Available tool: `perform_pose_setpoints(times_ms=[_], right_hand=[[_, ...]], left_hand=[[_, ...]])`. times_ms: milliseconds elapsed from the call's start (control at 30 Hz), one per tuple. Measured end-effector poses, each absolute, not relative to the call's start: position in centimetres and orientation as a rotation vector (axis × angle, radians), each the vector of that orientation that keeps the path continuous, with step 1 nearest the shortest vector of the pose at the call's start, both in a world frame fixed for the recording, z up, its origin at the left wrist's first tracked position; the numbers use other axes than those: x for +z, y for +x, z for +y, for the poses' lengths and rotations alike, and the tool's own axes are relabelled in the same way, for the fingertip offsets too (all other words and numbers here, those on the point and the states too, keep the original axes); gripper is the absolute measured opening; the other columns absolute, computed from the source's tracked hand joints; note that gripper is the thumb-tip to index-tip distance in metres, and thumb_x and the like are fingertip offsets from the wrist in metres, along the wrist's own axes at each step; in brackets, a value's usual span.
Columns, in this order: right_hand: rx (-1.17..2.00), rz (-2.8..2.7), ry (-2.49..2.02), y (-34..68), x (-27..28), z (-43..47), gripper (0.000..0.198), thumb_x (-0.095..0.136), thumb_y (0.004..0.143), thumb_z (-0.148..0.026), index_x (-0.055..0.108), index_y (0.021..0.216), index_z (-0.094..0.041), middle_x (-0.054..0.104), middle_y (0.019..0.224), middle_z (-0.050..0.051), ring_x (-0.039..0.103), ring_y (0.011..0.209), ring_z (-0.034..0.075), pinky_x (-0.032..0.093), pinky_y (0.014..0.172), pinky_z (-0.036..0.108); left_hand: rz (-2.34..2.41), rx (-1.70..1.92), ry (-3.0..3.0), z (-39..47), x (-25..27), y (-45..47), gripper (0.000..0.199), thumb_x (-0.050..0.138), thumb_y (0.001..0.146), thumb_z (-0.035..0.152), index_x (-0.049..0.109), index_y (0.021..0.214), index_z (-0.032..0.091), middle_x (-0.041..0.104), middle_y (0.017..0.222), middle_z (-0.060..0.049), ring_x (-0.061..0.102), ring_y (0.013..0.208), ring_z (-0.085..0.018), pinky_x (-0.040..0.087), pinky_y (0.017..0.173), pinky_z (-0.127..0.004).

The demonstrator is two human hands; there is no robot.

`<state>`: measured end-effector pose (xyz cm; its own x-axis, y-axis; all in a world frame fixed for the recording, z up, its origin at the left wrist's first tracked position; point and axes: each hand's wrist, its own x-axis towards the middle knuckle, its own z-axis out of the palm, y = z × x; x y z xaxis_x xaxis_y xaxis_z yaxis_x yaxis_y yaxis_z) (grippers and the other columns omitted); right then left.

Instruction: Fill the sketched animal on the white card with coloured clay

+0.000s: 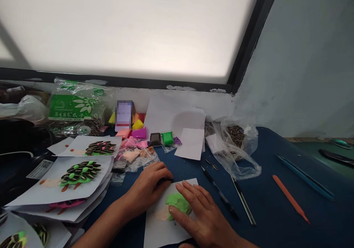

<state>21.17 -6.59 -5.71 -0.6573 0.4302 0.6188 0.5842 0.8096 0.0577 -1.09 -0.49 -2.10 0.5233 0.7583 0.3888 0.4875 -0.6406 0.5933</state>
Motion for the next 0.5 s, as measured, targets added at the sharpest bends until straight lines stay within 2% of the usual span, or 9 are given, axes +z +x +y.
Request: perform_pose_setpoints(times_ms=[333,500], right_hand=[[-0.273,-2.496,-0.79,21.62,-5.03,-6.55,0.069,0.048,0.088,-0.074,0.048,0.141,-0.029,0.035,0.155,0.016,0.033,0.142,0.034,0.037,0.108,0.05],[-0.208,-2.452,-0.816,21.54,-5.07,-6.6,0.06,0.042,0.095,-0.066,0.047,0.142,-0.029,0.031,0.158,0.015,0.035,0.142,0.033,0.038,0.107,0.051]], left_hand=[[1.007,0.899,2.369,-0.41,-2.2,-1.03,0.015,0.05,0.092,0.012,0.062,0.088,0.02,0.058,0.085,-0.003,0.055,0.081,-0.018,0.042,0.073,-0.03],[0.987,0.855,2.4,-0.38,-2.01,-1.13,0.016,0.048,0.093,0.013,0.063,0.09,0.019,0.059,0.086,-0.003,0.055,0.083,-0.019,0.042,0.072,-0.03]])
